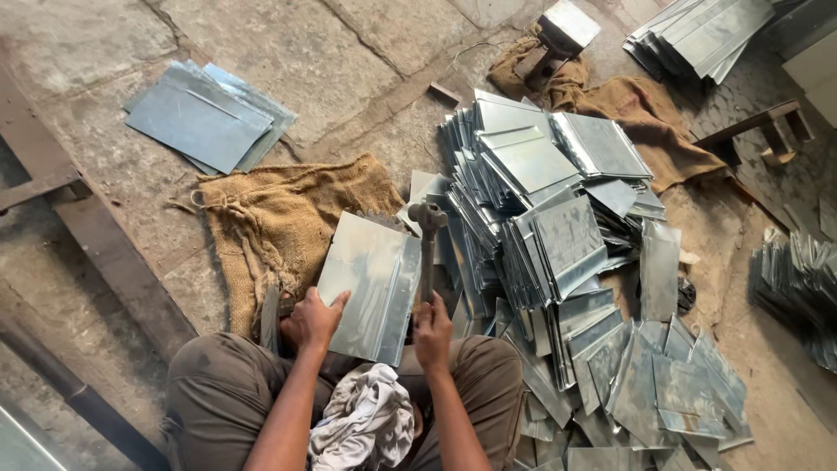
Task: The person hammers the edges of metal sheets against a large gear on the floor, handling the sheets one at a time and stacking them after each action.
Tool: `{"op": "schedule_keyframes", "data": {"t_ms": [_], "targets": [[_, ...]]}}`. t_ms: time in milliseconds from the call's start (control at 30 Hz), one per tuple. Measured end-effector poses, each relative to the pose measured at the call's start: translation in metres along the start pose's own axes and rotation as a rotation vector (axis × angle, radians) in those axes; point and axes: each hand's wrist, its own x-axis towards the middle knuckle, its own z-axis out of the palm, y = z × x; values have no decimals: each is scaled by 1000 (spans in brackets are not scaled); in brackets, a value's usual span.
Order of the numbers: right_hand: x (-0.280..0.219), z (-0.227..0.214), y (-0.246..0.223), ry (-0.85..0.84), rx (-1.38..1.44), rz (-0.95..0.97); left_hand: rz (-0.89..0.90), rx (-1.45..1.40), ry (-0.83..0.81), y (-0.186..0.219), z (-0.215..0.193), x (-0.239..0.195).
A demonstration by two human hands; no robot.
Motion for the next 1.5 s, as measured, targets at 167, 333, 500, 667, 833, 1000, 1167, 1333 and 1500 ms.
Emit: {"op": "schedule_keyframes", "data": {"t_ms": [167, 333, 500, 667, 833, 1000, 1167, 1333, 1500], "targets": [[20, 2, 18, 23, -14, 285, 86, -95, 116, -5, 14, 7], [1, -49, -18, -4, -49, 77, -1, -21, 99, 13, 4, 20], [-7, -45, -67, -82, 360, 32, -105, -198, 63, 55, 28, 91], [-5, -53, -48, -119, 435, 215, -41, -350, 225, 78, 64, 138], [-3, -32, -4, -103, 157, 353, -44, -258, 318, 78, 77, 143], [-12, -24, 5, -129, 64, 418, 13, 201, 546, 91, 72, 125], [-13, -16, 16, -62, -46, 203, 233, 184, 372, 103, 54, 106], [-6, -16, 34, -17, -423, 152, 256, 360, 373, 114, 42, 102], [-14, -48, -20, -47, -40, 199, 269, 313, 357, 116, 38, 111]]}}
